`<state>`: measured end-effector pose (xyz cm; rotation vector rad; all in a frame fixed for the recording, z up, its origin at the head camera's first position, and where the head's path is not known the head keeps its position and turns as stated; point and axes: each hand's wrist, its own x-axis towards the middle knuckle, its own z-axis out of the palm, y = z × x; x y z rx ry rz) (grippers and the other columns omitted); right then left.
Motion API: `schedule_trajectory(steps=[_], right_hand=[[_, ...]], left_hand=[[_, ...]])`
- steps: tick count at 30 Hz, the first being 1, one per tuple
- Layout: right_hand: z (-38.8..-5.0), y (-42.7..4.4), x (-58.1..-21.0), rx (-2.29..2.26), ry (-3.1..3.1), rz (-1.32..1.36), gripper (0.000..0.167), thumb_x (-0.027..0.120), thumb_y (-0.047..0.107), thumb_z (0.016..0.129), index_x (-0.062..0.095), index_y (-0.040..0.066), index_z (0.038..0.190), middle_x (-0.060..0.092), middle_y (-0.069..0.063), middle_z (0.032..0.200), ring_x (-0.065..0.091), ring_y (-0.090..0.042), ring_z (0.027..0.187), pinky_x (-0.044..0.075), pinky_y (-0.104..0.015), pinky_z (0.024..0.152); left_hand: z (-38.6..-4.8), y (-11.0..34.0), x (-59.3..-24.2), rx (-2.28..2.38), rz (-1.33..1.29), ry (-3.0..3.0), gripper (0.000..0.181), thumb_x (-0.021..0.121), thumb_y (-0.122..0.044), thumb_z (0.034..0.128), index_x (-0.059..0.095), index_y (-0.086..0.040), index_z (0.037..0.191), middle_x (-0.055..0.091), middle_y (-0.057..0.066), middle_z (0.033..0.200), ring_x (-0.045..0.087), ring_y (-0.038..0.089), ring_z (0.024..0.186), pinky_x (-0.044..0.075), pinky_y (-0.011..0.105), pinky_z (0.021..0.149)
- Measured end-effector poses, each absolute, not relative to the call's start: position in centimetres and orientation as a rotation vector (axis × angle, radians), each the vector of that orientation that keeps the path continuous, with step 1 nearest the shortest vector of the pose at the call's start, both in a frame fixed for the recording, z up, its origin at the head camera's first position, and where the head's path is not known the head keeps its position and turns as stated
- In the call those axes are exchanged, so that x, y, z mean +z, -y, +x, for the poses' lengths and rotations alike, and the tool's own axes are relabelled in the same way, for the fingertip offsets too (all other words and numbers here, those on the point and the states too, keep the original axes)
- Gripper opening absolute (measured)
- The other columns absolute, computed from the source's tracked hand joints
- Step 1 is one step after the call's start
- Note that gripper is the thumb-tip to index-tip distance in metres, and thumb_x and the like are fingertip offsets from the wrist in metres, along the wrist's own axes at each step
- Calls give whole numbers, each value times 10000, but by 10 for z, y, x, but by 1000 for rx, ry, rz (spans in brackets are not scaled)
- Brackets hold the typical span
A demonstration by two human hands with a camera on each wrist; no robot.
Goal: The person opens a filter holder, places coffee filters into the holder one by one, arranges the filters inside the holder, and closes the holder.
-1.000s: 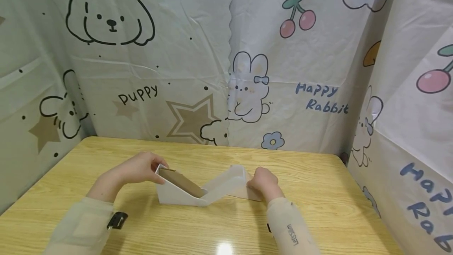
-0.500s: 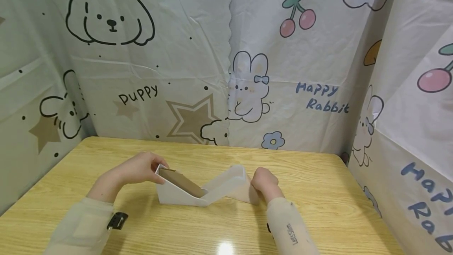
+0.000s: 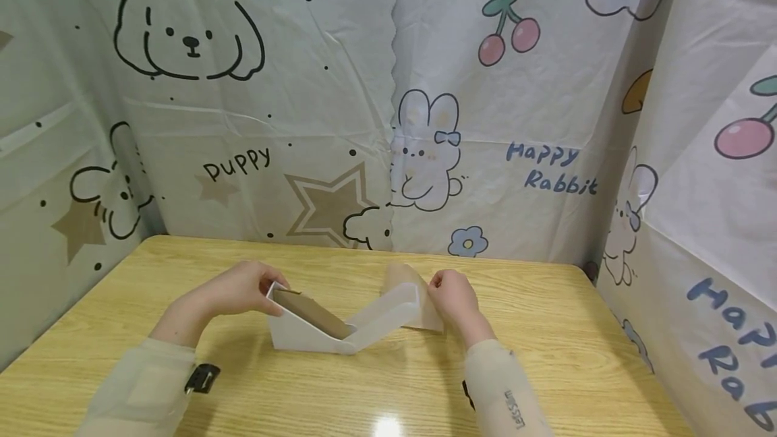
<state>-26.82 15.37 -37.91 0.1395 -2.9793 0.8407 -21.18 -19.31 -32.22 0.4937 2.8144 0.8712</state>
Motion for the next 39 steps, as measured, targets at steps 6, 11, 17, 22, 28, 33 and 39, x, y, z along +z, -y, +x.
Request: schedule_trajectory(steps=[6,11,17,22,28,33,39], right_hand=[[-268,-153,-360,904,2848,202,114,550,89,840,639,25,810,600,-62,723,496,-154,628,397,-251,563],[-265,-158,-349,941,2799,199,130,540,91,842,647,18,837,621,-95,769,516,-159,636,423,-245,558],[-262,-162,-336,1037,2774,207,135,532,93,877,625,-5,869,618,-111,784,537,-122,576,459,-246,539],[-259,-163,-326,1069,2757,225,139,540,101,898,616,-16,888,614,-116,782,530,-122,557,444,-260,533],[-253,-157,-314,1124,2724,245,152,548,119,909,626,-12,916,649,-126,816,568,-157,593,473,-255,572],[-246,-149,-302,1125,2700,268,146,544,124,910,634,8,910,648,-117,803,566,-143,592,485,-257,559],[-236,-137,-289,1136,2681,301,147,558,140,919,644,21,925,651,-118,822,564,-124,594,486,-257,566]], left_hand=[[-212,193,-322,877,493,-2807,310,785,-123,711,679,-47,992,611,22,815,510,139,726,433,286,650],[-213,193,-323,881,481,-2808,298,784,-120,710,680,-54,981,604,14,803,505,137,717,429,282,644],[-213,193,-323,879,482,-2811,291,783,-115,711,681,-57,977,595,12,791,496,140,708,422,285,639],[-213,193,-323,877,483,-2810,295,782,-116,713,681,-57,984,596,12,793,495,140,706,421,284,637],[-213,193,-323,883,488,-2810,294,785,-119,712,683,-59,981,606,14,806,503,141,710,428,288,639],[-213,194,-325,873,494,-2820,293,789,-127,710,683,-64,976,604,11,807,504,139,715,429,288,643],[-213,194,-326,869,498,-2826,287,788,-127,710,684,-67,970,600,9,801,498,139,713,424,287,642]])
